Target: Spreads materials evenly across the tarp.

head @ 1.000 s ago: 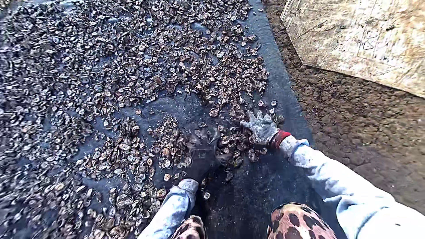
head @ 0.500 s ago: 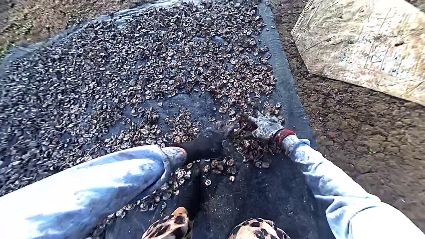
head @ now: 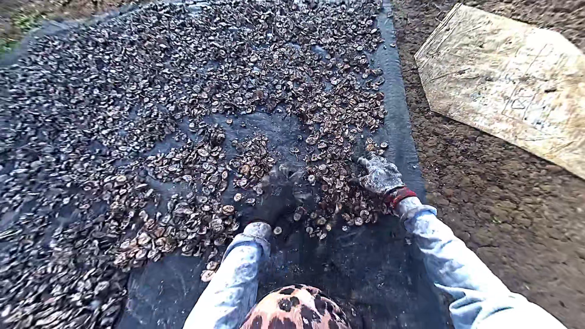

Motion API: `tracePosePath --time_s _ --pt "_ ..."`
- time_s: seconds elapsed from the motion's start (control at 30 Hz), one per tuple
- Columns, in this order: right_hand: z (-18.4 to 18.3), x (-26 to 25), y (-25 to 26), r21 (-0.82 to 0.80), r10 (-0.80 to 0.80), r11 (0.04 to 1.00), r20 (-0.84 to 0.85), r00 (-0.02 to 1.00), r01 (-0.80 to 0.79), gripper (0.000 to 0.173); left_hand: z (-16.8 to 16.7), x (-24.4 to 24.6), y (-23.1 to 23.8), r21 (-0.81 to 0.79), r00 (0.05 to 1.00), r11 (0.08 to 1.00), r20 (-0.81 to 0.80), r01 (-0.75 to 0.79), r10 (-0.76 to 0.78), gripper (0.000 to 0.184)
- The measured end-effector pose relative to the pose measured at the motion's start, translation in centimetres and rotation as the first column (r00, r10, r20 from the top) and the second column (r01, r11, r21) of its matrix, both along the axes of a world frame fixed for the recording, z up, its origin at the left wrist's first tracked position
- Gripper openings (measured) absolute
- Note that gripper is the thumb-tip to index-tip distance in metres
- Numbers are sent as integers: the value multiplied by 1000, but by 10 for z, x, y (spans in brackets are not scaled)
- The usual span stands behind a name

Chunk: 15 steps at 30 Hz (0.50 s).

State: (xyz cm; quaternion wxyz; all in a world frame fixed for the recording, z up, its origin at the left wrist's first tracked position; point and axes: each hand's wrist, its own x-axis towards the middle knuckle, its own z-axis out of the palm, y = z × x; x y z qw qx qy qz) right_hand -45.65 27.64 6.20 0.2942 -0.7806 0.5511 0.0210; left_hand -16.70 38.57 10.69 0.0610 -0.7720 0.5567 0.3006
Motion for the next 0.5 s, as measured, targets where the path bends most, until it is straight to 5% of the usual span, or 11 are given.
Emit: tracePosePath --time_s 0.07,0.13,0.2,0.27,0.33,0.4,0.5 --pt "-7 11 33 101 107 990 -118 987 -96 103 -24 37 0 19 980 985 108 -169 166 77" --pt "-8 12 75 75 170 984 -90 981 -164 88 -33 28 6 73 986 984 46 -164 161 76" --pt "-14 7 90 -26 153 988 27 988 -152 62 -40 -21 27 36 995 995 -2 96 -96 89" --pt "-5 10 74 43 47 998 95 994 -51 47 -45 -58 51 -97 968 971 -107 217 -227 62" --pt "11 22 38 89 -29 996 146 989 16 43 -30 -61 46 -145 947 973 -242 179 -210 44" --pt "17 39 3 -6 23 1000 147 989 -22 46 -26 -29 29 -229 948 968 -274 100 -163 45" --pt "5 87 -38 6 94 996 -62 994 -93 76 -37 57 -1 -343 998 938 56 40 -22 69"
